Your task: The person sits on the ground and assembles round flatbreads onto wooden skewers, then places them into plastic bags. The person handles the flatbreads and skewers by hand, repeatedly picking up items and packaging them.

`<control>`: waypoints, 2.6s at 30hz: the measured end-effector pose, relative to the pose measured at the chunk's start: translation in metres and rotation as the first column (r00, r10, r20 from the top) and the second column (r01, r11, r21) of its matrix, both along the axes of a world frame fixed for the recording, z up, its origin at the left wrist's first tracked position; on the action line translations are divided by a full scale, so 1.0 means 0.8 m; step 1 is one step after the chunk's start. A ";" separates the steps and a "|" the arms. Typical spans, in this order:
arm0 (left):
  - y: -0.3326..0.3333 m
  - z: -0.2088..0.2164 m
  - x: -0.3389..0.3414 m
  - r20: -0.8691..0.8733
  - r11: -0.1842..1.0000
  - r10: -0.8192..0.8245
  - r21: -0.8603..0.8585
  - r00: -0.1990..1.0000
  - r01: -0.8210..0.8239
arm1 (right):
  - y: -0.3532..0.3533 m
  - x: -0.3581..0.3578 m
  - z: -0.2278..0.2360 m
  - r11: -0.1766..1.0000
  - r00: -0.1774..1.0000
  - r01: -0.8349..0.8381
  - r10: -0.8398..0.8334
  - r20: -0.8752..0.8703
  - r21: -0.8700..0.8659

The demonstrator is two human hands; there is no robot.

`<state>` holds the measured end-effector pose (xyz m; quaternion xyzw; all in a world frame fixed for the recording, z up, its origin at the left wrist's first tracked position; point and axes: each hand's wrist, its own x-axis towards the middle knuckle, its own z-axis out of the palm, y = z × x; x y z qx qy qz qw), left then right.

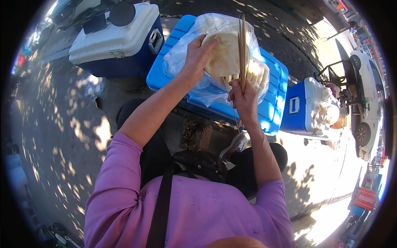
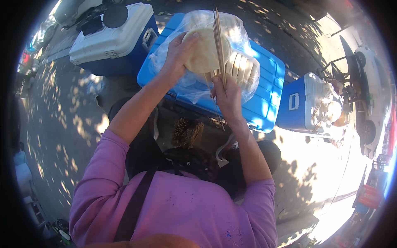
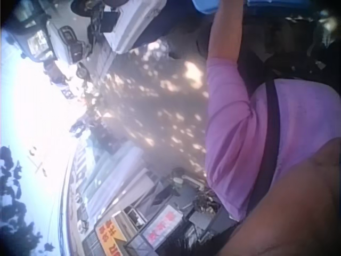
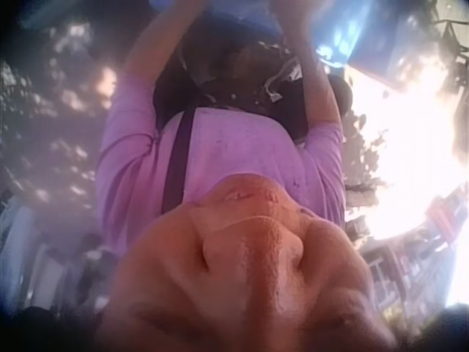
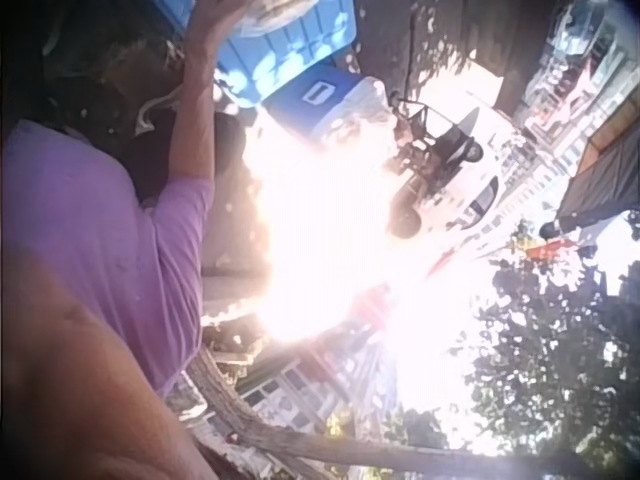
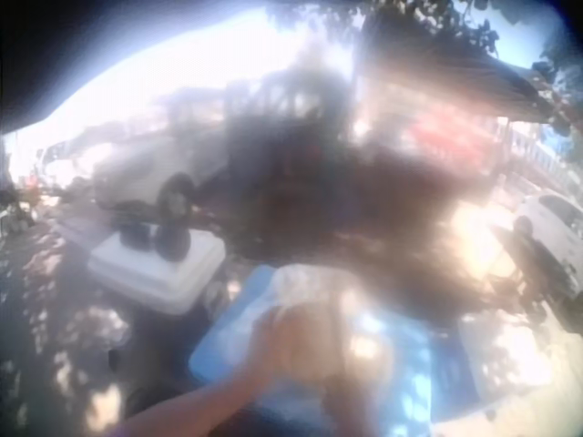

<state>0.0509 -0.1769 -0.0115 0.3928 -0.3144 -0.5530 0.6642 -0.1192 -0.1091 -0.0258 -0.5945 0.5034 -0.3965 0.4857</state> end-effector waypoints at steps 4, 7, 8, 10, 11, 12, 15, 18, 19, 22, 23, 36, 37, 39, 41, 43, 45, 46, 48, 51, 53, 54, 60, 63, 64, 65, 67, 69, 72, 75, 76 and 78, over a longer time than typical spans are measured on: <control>-0.007 0.009 0.022 0.060 0.994 -0.012 -0.104 0.998 0.018 | -0.002 -0.014 0.021 0.999 0.998 -0.027 0.028 -0.052 0.020; -0.009 0.004 0.026 0.425 0.997 -0.051 -0.023 0.904 0.067 | -0.026 -0.035 0.036 0.999 0.996 0.029 -0.030 -0.078 -0.024; -0.008 0.001 0.027 0.619 0.995 -0.038 -0.046 0.785 0.085 | -0.033 -0.038 0.036 0.998 0.996 0.050 -0.052 -0.071 -0.036; -0.005 -0.009 0.028 0.899 0.987 0.017 -0.084 0.437 0.135 | -0.051 -0.042 0.030 0.998 0.996 0.065 -0.066 -0.057 -0.027; -0.001 -0.010 0.025 0.937 0.984 0.034 -0.092 0.348 0.154 | -0.058 -0.042 0.026 0.998 0.996 0.066 -0.066 -0.051 -0.014; 0.003 -0.011 0.021 0.965 0.980 0.053 -0.100 0.256 0.174 | -0.064 -0.042 0.023 0.998 0.997 0.067 -0.067 -0.045 -0.002; 0.014 -0.012 0.008 0.983 0.960 0.182 -0.174 -0.017 0.218 | -0.073 -0.036 0.016 0.999 0.993 0.048 -0.050 -0.104 -0.020; 0.020 -0.021 -0.007 0.943 0.929 0.309 -0.270 -0.127 0.254 | -0.070 -0.038 0.021 0.997 0.977 0.047 -0.059 -0.204 -0.059; 0.021 -0.026 -0.010 0.928 0.916 0.345 -0.301 -0.138 0.264 | -0.068 -0.041 0.025 0.995 0.966 0.062 -0.079 -0.247 -0.079; 0.022 -0.029 -0.017 0.944 0.933 0.292 -0.247 -0.154 0.261 | -0.070 -0.052 0.021 0.990 0.944 0.075 -0.108 -0.312 -0.116; 0.021 -0.032 -0.018 0.954 0.938 0.272 -0.234 -0.124 0.256 | -0.070 -0.054 0.019 0.989 0.939 0.075 -0.112 -0.324 -0.125; -0.025 -0.001 0.075 0.667 1.000 0.027 -0.015 0.744 -0.024 | -0.060 -0.064 0.020 0.953 0.896 0.077 -0.195 -0.399 -0.294; -0.029 -0.006 0.084 0.558 0.999 0.042 -0.004 0.829 -0.047 | -0.058 -0.069 0.023 0.920 0.864 0.069 -0.248 -0.437 -0.386; -0.024 0.001 0.081 0.339 0.995 0.028 0.077 0.940 -0.058 | -0.056 -0.073 0.029 0.882 0.876 0.076 -0.282 -0.392 -0.465; -0.025 0.001 0.082 0.110 0.988 0.039 0.142 0.993 -0.055 | -0.040 -0.063 0.047 0.979 0.969 0.039 -0.086 -0.231 -0.201; -0.031 -0.009 0.091 -0.051 0.992 -0.008 0.123 0.999 0.014 | -0.016 -0.046 0.063 0.993 0.994 -0.100 0.098 0.043 0.056; -0.035 -0.009 0.093 -0.143 0.996 -0.028 0.084 0.989 0.041 | -0.006 -0.038 0.056 0.958 0.971 -0.217 0.192 0.140 0.185; -0.038 -0.011 0.091 -0.157 0.998 -0.019 0.060 0.987 0.028 | -0.002 -0.035 0.052 0.934 0.959 -0.264 0.229 0.165 0.240; -0.040 -0.010 0.090 -0.174 0.999 -0.030 0.019 0.984 0.033 | 0.004 -0.031 0.043 0.935 0.951 -0.284 0.246 0.188 0.214; -0.039 -0.008 0.095 -0.150 0.999 -0.036 -0.021 0.988 0.033 | 0.015 -0.024 0.055 0.938 0.959 -0.271 0.245 0.140 0.217; -0.037 -0.008 0.095 -0.092 0.999 0.003 -0.031 0.996 -0.006 | 0.016 -0.024 0.057 0.945 0.964 -0.257 0.236 0.119 0.205; -0.037 -0.006 0.095 -0.063 1.000 0.011 -0.027 0.998 -0.013 | 0.016 -0.025 0.053 0.950 0.964 -0.253 0.232 0.129 0.185; -0.033 -0.001 0.088 0.033 0.999 0.046 -0.010 0.998 -0.046 | 0.015 -0.024 0.048 0.963 0.973 -0.218 0.201 0.115 0.159; -0.032 -0.001 0.083 0.054 0.999 0.041 -0.002 0.998 -0.041 | 0.015 -0.021 0.049 0.964 0.977 -0.206 0.193 0.093 0.171; -0.031 -0.001 0.082 0.064 0.999 0.035 0.005 0.997 -0.035 | 0.015 -0.020 0.049 0.964 0.979 -0.200 0.188 0.084 0.174; -0.029 0.000 0.080 0.074 0.999 0.029 0.012 0.997 -0.030 | 0.015 -0.020 0.048 0.966 0.979 -0.195 0.183 0.088 0.171; -0.027 0.001 0.075 0.087 1.000 0.021 0.008 0.996 -0.021 | 0.015 -0.018 0.047 0.969 0.980 -0.186 0.172 0.097 0.164; -0.024 0.002 0.071 0.101 1.000 0.017 0.009 0.995 -0.018 | 0.015 -0.015 0.042 0.974 0.982 -0.167 0.150 0.112 0.156; -0.024 0.001 0.070 0.106 1.000 0.030 -0.002 0.994 -0.030 | 0.015 -0.014 0.042 0.975 0.987 -0.154 0.146 0.065 0.158; -0.028 -0.002 0.077 0.085 0.997 0.068 -0.033 0.994 -0.065 | 0.017 -0.015 0.051 0.973 0.987 -0.162 0.159 0.029 0.162; -0.030 -0.002 0.079 0.089 0.996 0.084 -0.029 0.992 -0.082 | 0.017 -0.015 0.053 0.972 0.986 -0.166 0.164 0.025 0.163; -0.028 0.002 0.077 0.099 0.996 0.084 -0.020 0.992 -0.082 | 0.018 -0.016 0.052 0.973 0.986 -0.164 0.160 0.034 0.162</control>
